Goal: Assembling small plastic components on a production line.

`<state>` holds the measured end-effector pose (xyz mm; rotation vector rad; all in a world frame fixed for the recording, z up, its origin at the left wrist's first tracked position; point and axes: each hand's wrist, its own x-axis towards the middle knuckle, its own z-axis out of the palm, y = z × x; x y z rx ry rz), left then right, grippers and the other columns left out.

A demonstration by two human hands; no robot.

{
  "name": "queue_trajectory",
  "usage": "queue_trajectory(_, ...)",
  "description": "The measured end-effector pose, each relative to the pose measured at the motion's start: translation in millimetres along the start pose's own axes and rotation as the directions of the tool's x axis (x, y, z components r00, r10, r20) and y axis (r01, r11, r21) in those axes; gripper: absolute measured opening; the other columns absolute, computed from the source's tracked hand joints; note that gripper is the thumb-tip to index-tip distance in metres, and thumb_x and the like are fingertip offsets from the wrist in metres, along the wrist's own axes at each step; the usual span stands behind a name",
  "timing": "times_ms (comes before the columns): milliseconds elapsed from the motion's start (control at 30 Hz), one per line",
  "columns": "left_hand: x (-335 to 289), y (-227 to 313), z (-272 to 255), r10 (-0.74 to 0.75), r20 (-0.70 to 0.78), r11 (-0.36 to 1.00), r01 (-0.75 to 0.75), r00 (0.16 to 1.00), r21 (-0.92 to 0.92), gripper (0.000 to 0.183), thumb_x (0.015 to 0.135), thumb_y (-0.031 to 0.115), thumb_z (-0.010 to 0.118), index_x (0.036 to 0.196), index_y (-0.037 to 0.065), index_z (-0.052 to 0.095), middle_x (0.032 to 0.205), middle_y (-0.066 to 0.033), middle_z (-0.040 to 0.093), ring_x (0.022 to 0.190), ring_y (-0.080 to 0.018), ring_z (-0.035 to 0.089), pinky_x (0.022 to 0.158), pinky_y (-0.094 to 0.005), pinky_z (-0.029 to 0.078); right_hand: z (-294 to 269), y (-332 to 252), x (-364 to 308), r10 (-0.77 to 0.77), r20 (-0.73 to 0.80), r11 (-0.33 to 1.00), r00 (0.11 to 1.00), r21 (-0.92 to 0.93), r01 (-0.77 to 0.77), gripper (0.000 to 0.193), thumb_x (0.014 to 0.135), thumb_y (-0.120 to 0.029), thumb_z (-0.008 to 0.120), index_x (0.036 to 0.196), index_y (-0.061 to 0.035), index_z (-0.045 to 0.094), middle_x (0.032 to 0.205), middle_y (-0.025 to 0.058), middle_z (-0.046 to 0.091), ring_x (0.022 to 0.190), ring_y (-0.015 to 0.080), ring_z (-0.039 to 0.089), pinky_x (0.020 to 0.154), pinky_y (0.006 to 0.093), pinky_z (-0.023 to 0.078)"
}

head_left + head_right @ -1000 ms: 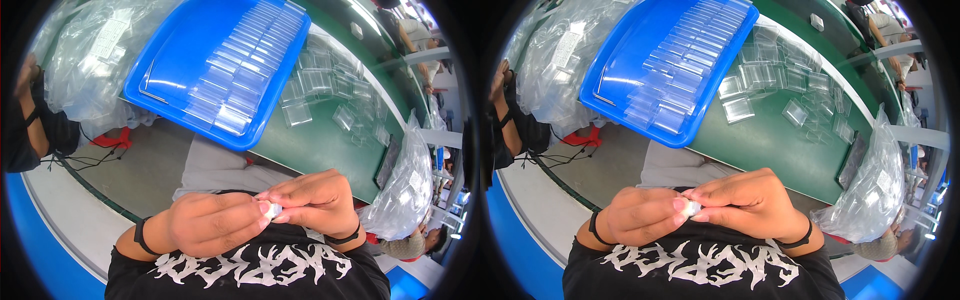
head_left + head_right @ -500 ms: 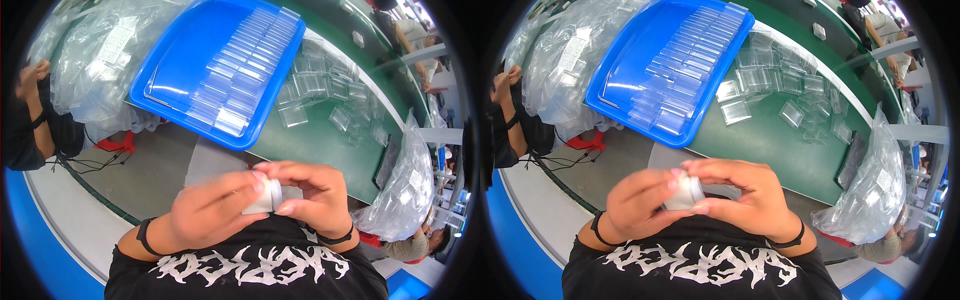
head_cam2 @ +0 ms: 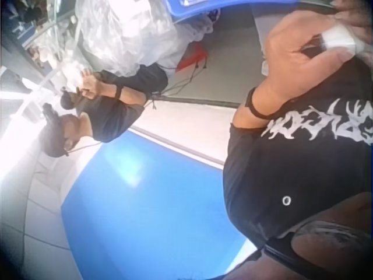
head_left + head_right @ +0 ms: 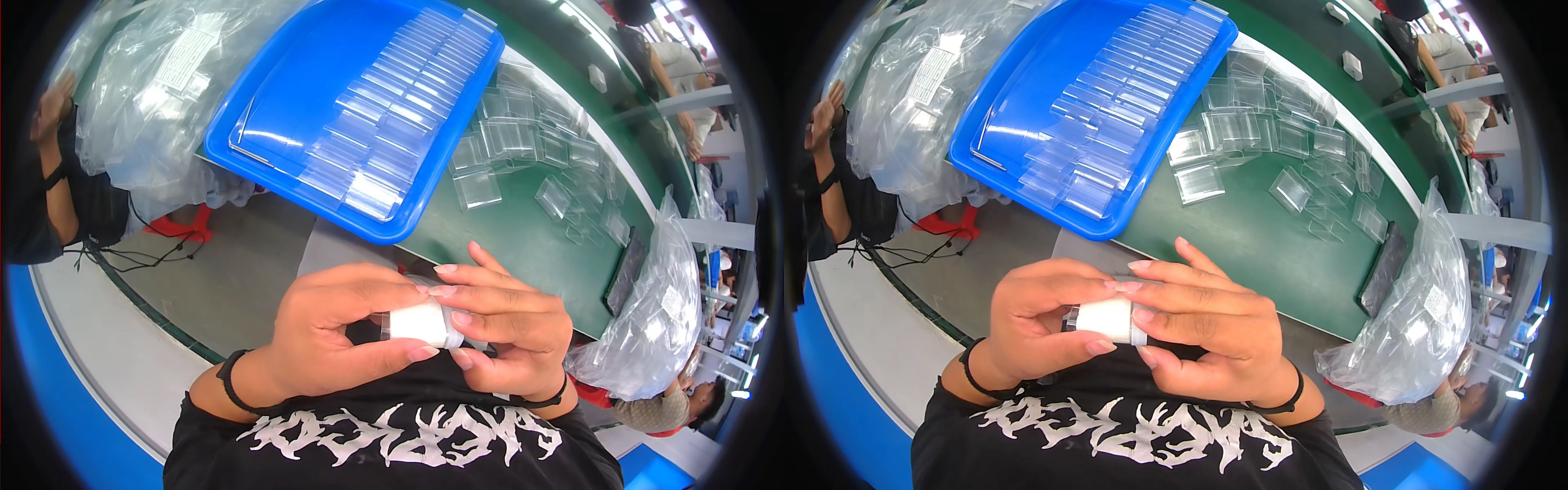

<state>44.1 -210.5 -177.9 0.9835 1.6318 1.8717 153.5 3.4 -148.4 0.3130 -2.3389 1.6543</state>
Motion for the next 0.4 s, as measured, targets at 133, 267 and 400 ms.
queue_trajectory(133,-0.4,1.7,-0.5,-0.047,-0.003,0.999,0.046,0.999,-0.027,0.041,0.079,0.009,0.088,0.115,-0.005,0.073,0.100,-0.0148,0.072,0.079,-0.0154,0.067,0.066,-0.0262,0.053,5.7,-4.6,-2.1,0.090,-0.017,0.996,0.996,-0.019,-0.090,0.029,0.072,-0.001,0.081,0.101,-0.0022,0.076,0.117,0.0159,0.076,0.122,0.0381,0.067,0.115,0.0577,0.037)
queue_trajectory(267,0.5,0.8,-0.3,-0.103,0.014,0.994,0.103,0.995,-0.044,0.040,0.081,0.008,0.087,0.116,-0.005,0.073,0.100,-0.0142,0.072,0.081,-0.0148,0.069,0.066,-0.0255,0.054,4.4,-3.8,-2.0,0.112,-0.005,0.990,0.994,-0.080,-0.112,0.028,0.073,-0.003,0.083,0.100,-0.0020,0.075,0.119,0.0154,0.075,0.124,0.0380,0.066,0.116,0.0587,0.035)
queue_trajectory(400,-1.6,5.2,-2.1,-0.231,0.031,0.955,0.233,0.972,-0.185,0.037,0.085,0.007,0.084,0.118,-0.004,0.073,0.109,-0.0152,0.071,0.089,-0.0196,0.072,0.074,-0.0258,0.060,-0.2,-2.9,-0.9,0.070,0.091,0.984,0.993,-0.173,-0.053,0.033,0.073,-0.009,0.088,0.102,-0.0021,0.075,0.121,0.0155,0.075,0.127,0.0378,0.065,0.117,0.0606,0.033)
